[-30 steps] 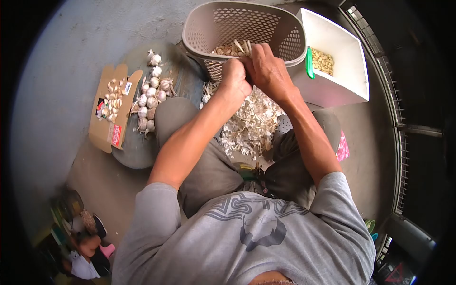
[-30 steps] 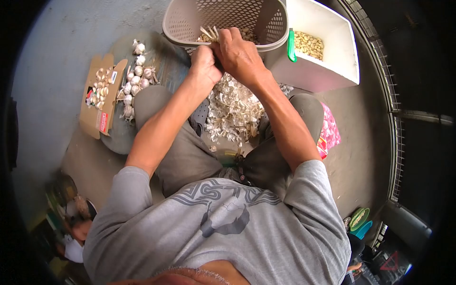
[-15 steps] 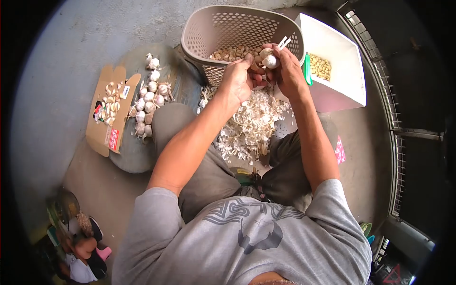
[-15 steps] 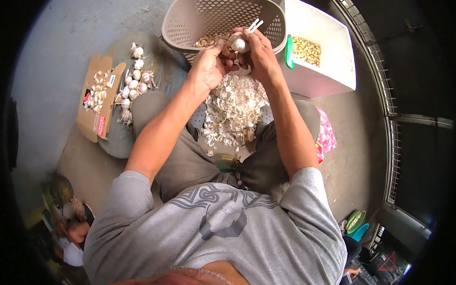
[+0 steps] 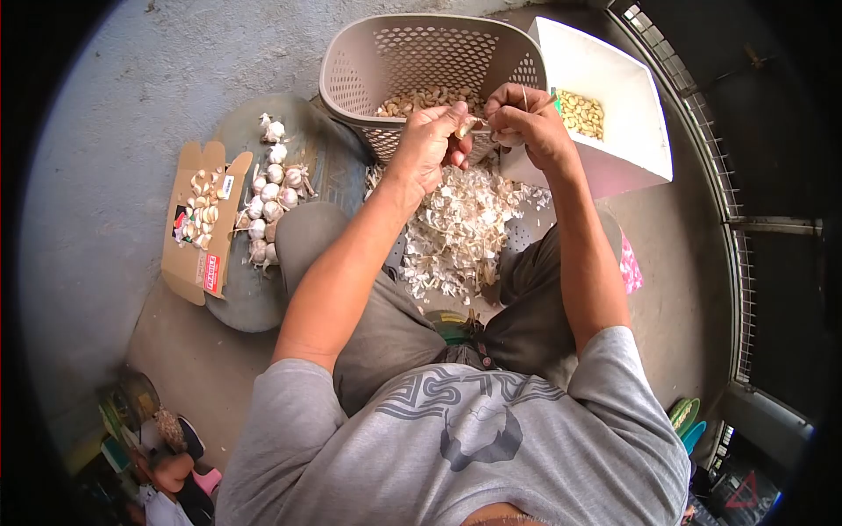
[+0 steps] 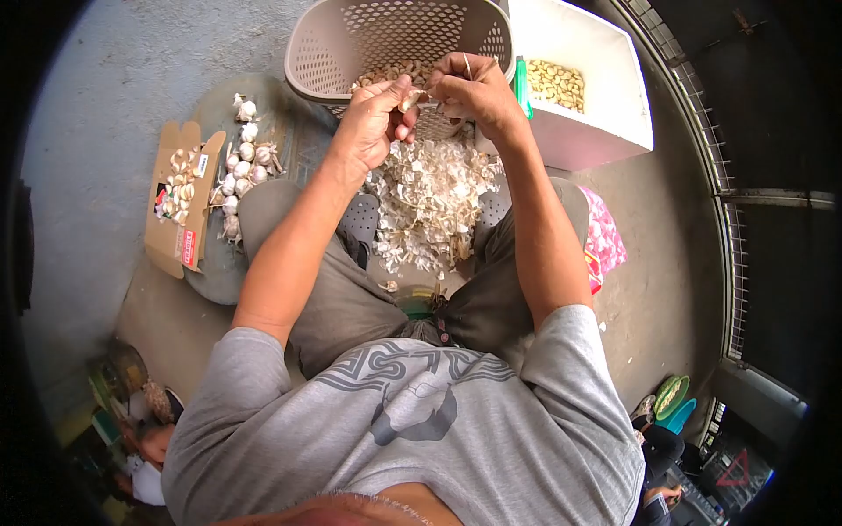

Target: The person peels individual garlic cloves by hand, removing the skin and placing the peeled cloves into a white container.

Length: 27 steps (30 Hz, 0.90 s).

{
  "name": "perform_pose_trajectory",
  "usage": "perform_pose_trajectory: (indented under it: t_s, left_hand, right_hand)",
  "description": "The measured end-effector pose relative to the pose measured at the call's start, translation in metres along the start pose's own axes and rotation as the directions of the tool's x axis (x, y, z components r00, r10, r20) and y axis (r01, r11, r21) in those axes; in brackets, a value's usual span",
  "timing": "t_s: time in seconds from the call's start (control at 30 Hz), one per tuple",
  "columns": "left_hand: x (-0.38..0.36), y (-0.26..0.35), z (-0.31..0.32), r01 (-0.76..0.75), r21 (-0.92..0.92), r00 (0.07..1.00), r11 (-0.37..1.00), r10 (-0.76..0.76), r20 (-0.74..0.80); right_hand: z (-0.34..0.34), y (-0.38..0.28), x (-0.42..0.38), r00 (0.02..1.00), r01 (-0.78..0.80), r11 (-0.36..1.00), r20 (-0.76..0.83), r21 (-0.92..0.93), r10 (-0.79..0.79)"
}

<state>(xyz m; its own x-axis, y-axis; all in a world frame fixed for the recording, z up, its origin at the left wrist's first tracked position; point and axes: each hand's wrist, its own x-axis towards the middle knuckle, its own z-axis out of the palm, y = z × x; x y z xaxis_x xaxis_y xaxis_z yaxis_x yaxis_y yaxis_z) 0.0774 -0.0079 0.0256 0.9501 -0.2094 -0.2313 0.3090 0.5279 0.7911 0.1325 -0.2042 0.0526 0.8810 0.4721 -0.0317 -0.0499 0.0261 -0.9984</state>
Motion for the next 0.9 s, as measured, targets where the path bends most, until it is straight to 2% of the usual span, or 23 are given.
perform_pose_trajectory:
  t_s: [0.07, 0.13, 0.17, 0.27, 0.37, 0.47, 0.53, 0.63, 0.73, 0.8, 0.9]
  left_hand:
    - [0.000, 0.001, 0.000, 0.020, -0.048, 1.000, 0.999, -0.021, -0.007]
    - [0.001, 0.005, -0.001, 0.032, -0.106, 0.999, 0.994, -0.035, -0.027]
    - [0.001, 0.008, -0.001, 0.026, -0.076, 0.999, 0.997, -0.029, -0.036]
    - [0.001, 0.011, -0.001, 0.021, 0.001, 0.998, 1.000, -0.021, -0.058]
    - [0.002, 0.010, 0.001, 0.029, 0.038, 0.997, 0.999, -0.027, -0.069]
    - [0.002, 0.011, 0.001, 0.028, 0.069, 0.997, 0.997, -0.023, -0.074]
    - [0.000, 0.013, 0.001, 0.042, 0.107, 0.998, 0.993, -0.035, -0.060]
    - [0.000, 0.012, 0.005, 0.015, 0.120, 0.994, 0.993, -0.002, -0.108]
    - [0.004, 0.009, 0.006, -0.119, 0.100, 0.990, 0.988, 0.125, -0.061]
    - [0.004, 0.006, 0.005, -0.188, 0.178, 0.977, 0.966, 0.203, -0.067]
    - [0.005, 0.002, 0.000, -0.243, 0.246, 0.964, 0.938, 0.262, -0.048]
  right_hand:
    - [0.009, -0.006, -0.006, 0.999, -0.012, 0.995, -0.052, -0.104, 0.007]
    - [0.008, -0.012, -0.007, 0.999, -0.037, 0.963, -0.002, -0.265, 0.038]
    - [0.008, -0.012, -0.008, 0.998, -0.045, 0.938, 0.022, -0.344, 0.056]
    - [0.020, -0.007, -0.008, 0.998, 0.061, 0.899, 0.036, -0.433, -0.050]
    - [0.025, -0.007, -0.008, 1.000, 0.001, 0.886, 0.002, -0.463, 0.000]
    - [0.028, -0.010, -0.010, 0.998, 0.023, 0.899, -0.047, -0.437, -0.048]
    - [0.027, -0.008, -0.008, 0.995, 0.077, 0.893, -0.020, -0.444, -0.095]
    - [0.022, 0.002, -0.004, 0.987, 0.112, 0.882, -0.052, -0.458, -0.152]
    - [0.021, 0.009, -0.002, 0.968, 0.111, 0.893, -0.158, -0.437, -0.198]
    - [0.024, 0.008, -0.002, 0.939, 0.153, 0.900, -0.224, -0.408, -0.261]
    - [0.031, 0.005, -0.006, 0.918, 0.145, 0.862, -0.259, -0.485, -0.300]
